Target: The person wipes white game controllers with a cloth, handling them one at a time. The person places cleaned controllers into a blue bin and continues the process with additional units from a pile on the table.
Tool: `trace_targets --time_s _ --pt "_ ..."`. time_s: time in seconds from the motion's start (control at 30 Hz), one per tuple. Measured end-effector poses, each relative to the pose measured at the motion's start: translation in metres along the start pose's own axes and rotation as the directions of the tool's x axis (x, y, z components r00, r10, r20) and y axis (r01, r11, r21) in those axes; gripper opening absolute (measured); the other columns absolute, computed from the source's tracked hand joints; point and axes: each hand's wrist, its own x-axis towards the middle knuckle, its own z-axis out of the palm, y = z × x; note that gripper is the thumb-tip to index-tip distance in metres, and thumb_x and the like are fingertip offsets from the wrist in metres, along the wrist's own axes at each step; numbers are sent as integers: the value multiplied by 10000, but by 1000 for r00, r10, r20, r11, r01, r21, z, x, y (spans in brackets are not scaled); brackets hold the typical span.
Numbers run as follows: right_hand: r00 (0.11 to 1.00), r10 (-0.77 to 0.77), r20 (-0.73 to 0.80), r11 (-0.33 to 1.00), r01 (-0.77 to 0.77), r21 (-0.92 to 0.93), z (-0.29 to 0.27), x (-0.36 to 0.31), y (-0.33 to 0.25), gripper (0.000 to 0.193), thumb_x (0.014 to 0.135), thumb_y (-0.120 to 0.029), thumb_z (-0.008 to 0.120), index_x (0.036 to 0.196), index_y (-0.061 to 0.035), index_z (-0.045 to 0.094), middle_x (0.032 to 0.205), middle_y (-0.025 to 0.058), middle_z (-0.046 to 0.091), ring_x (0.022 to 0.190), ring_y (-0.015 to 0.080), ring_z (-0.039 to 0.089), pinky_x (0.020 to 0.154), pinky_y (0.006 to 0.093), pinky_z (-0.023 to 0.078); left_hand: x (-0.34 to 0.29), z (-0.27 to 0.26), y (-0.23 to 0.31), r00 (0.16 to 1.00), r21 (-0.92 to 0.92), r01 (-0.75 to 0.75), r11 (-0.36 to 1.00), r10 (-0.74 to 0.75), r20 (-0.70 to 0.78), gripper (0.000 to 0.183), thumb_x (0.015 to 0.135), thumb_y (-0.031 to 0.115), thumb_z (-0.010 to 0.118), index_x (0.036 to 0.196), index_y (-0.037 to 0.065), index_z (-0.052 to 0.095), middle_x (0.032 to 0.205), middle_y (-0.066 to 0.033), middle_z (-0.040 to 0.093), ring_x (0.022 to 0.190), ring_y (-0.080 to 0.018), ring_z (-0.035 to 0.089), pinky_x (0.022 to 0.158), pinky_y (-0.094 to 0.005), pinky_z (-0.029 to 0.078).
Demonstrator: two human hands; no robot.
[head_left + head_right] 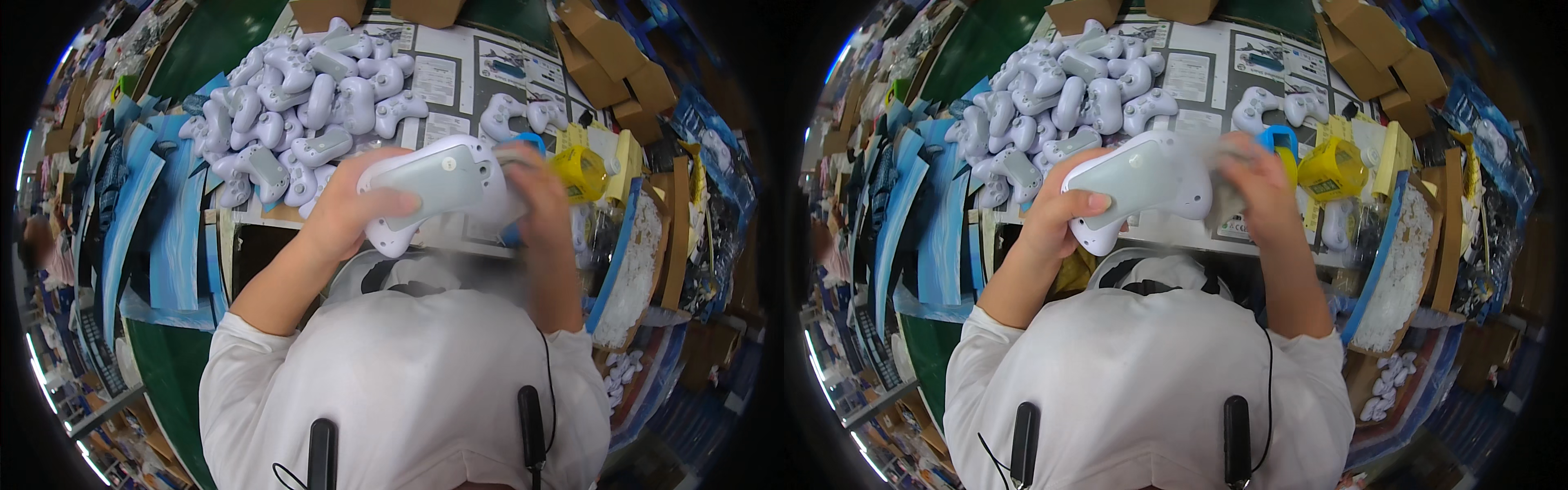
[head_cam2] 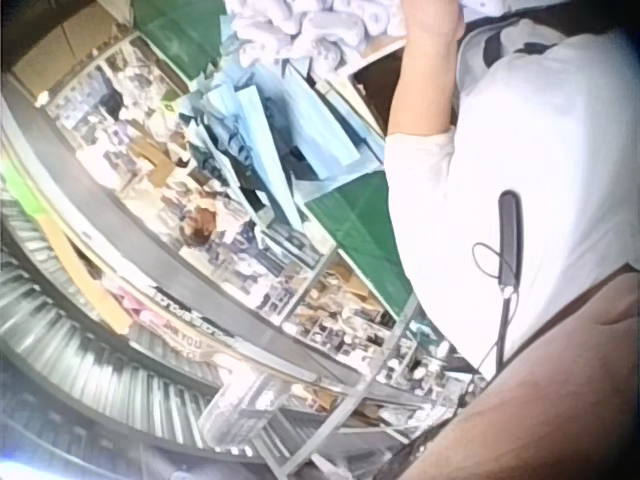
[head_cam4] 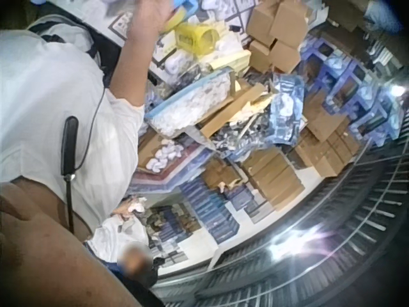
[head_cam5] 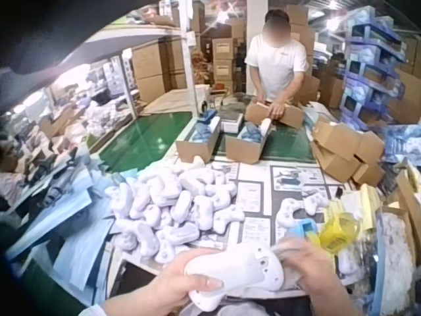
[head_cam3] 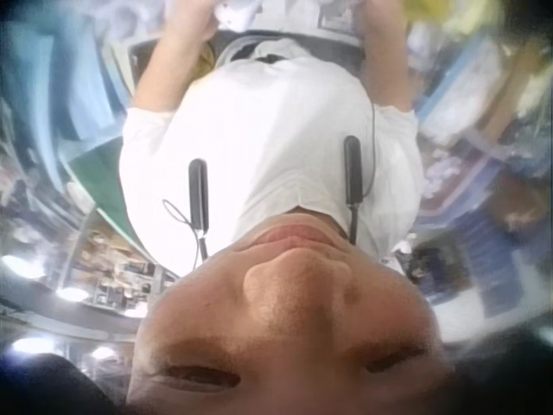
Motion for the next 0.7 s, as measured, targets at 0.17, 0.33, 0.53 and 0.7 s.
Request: trace_targets --time_s 0.17,0.33,0.53,0.7 --pt "854 -517 53 546 377 -748 31 -21 -10 314 778 -53 559 1070 58 539 1111 164 556 974 240 566 839 314 434 -4 1 -13 994 46 -15 999 20 -109 546 657 212 627 1113 -53 489 892 -124 575 740 -183 575 596 -295 493" --pt "812 -441 382 155 488 -859 53 -16 2 343 765 -34 564 1075 105 514 1126 241 530 991 325 565 844 363 442 -3 -1 -18 982 37 -15 999 22 -188 490 700 219 623 1092 -50 505 896 -107 579 759 -159 565 638 -272 467" --pt "833 -407 375 87 444 -892 47 -14 10 312 743 -6 581 1024 114 521 1126 265 518 933 360 572 781 338 474 -2 -4 -25 960 290 -89 953 160 -231 421 705 207 641 1029 -46 548 826 -99 606 730 -130 564 658 -259 454" --pt "847 -452 281 101 362 -927 45 -10 17 284 748 -12 581 1009 91 539 1126 256 522 890 352 585 761 336 478 -2 4 -25 951 440 -88 894 208 -231 427 690 215 647 1017 -44 557 807 -110 621 703 -131 573 651 -263 463"
